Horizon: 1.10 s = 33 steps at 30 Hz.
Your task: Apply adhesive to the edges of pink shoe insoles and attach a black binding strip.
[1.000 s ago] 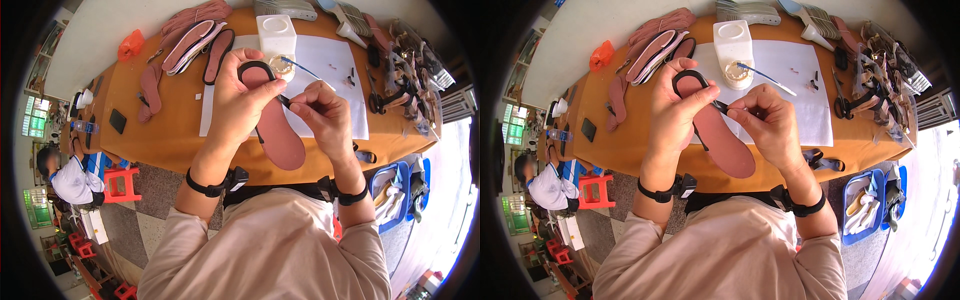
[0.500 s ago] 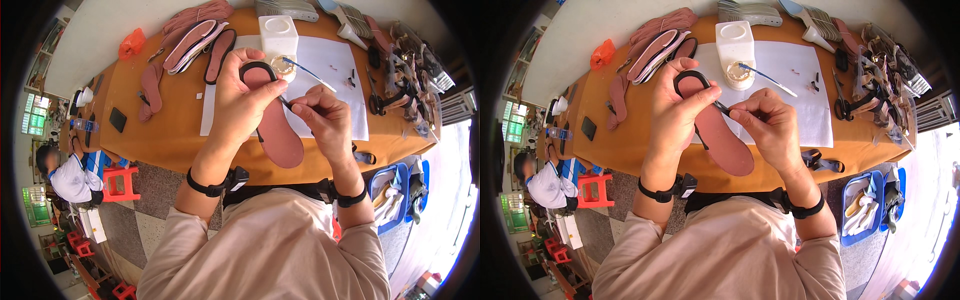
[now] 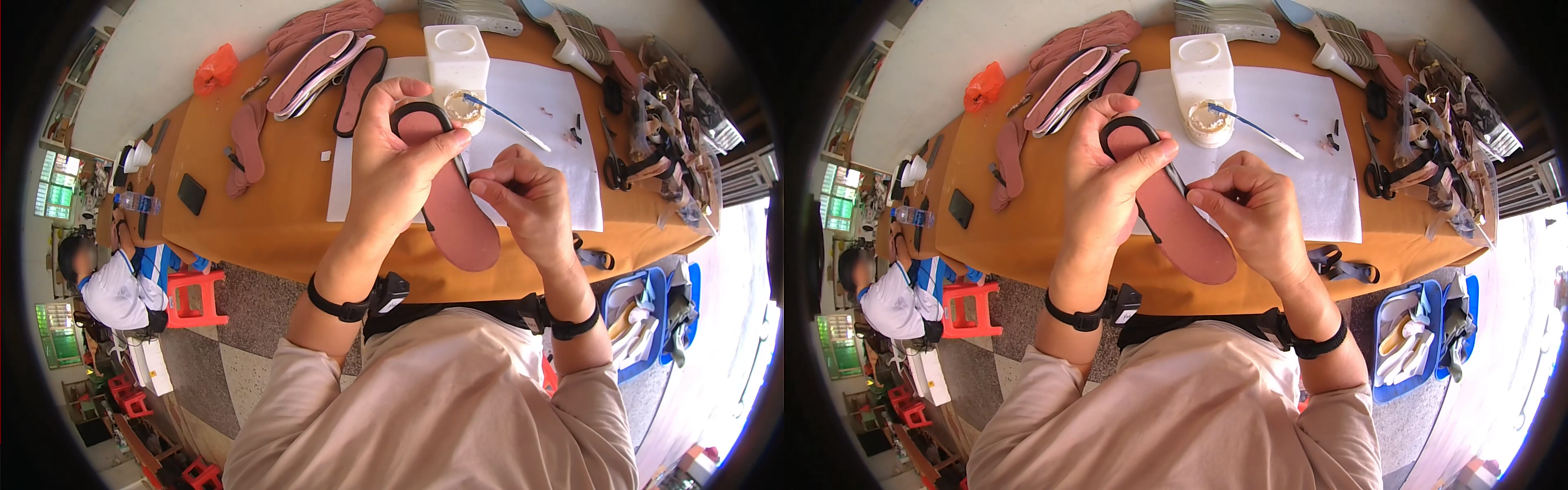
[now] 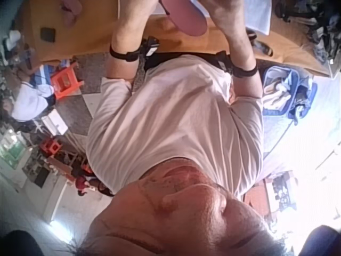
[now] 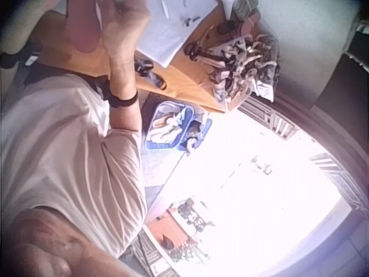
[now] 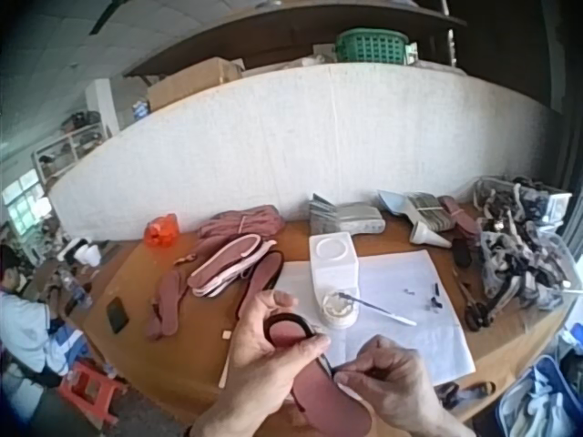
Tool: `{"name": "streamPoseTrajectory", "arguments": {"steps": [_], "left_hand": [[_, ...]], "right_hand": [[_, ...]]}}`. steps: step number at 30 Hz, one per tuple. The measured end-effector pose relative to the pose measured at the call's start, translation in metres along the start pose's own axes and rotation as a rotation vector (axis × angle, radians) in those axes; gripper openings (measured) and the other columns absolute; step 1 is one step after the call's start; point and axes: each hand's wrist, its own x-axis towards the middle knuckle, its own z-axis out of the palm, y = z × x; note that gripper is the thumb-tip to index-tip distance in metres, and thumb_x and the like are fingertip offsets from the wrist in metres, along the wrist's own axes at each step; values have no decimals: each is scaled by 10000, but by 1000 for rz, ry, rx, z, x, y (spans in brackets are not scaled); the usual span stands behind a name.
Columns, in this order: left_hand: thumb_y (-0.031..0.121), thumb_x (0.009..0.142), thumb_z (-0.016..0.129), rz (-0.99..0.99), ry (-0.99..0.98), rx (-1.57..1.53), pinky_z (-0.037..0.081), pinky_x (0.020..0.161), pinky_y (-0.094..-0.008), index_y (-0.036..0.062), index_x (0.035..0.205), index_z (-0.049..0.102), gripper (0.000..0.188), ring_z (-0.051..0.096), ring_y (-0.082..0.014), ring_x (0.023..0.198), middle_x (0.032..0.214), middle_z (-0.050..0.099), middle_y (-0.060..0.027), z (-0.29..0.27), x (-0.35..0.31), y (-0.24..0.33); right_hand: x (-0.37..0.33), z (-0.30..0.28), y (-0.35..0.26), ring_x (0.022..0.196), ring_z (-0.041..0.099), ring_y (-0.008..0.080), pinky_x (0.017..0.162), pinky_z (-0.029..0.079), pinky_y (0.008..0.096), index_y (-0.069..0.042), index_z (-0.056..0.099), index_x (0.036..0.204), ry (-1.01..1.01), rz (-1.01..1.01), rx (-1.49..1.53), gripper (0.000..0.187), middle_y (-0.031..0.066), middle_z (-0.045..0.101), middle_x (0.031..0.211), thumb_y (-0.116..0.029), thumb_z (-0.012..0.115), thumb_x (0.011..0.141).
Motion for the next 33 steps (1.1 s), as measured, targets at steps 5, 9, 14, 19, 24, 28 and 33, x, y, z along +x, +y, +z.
{"name": "streamPoseTrajectory", "arguments": {"steps": [5, 9, 14, 19, 24, 28, 33], "left_hand": [[-90, 828, 742, -3, 2, -9, 570, 821, -268, 27, 1218, 441, 506, 705, -149, 915, 1021, 679, -117, 2, 0, -3], [-97, 826, 741, -18, -1, -59, 567, 821, -266, 27, 1216, 441, 508, 701, -146, 917, 1030, 679, -118, 3, 0, -5], [-87, 823, 751, -15, -2, -13, 567, 830, -267, 16, 1208, 447, 502, 697, -148, 931, 1042, 676, -110, 8, 3, -8], [-43, 836, 770, -23, -109, 136, 583, 811, -290, -15, 1214, 503, 463, 694, -148, 914, 1032, 668, -76, 12, 2, -13], [-45, 828, 768, -31, -88, 134, 583, 806, -304, -4, 1207, 511, 460, 688, -140, 902, 1043, 671, -72, 7, 0, -17], [-65, 826, 751, -1, -47, 21, 565, 809, -286, 19, 1162, 556, 397, 678, -120, 908, 1011, 686, -57, 2, 2, -15], [-43, 862, 748, -37, -19, 27, 549, 788, -305, 23, 1184, 588, 366, 668, -148, 863, 976, 690, -67, -1, 2, -10]], "right_hand": [[-1, -1, -4, 743, 550, 102, 670, 462, 260, -8, 775, 916, -8, -4, -63, 68, 20, 577, 838, -14, 770, 848], [-2, 0, -7, 733, 554, 107, 665, 467, 263, 2, 758, 912, -21, 14, -89, 79, 28, 576, 851, -7, 758, 833], [1, -1, -10, 731, 563, 126, 674, 472, 269, 26, 707, 874, -18, -40, -180, 87, 55, 579, 871, -8, 719, 794], [7, -2, -11, 734, 567, 124, 675, 473, 269, 37, 701, 868, 56, -118, -164, 85, 55, 585, 855, -10, 718, 800], [7, -6, -7, 756, 575, 114, 684, 473, 261, 29, 712, 879, 39, -47, -123, 64, 46, 599, 847, -8, 739, 834], [12, -13, -1, 760, 562, 93, 674, 457, 250, 7, 742, 915, 32, -13, 20, 53, 27, 602, 857, -16, 753, 868], [7, -16, 0, 734, 531, 80, 656, 441, 243, -10, 762, 929, 12, -59, -78, 64, 14, 589, 856, -17, 763, 865]]}}
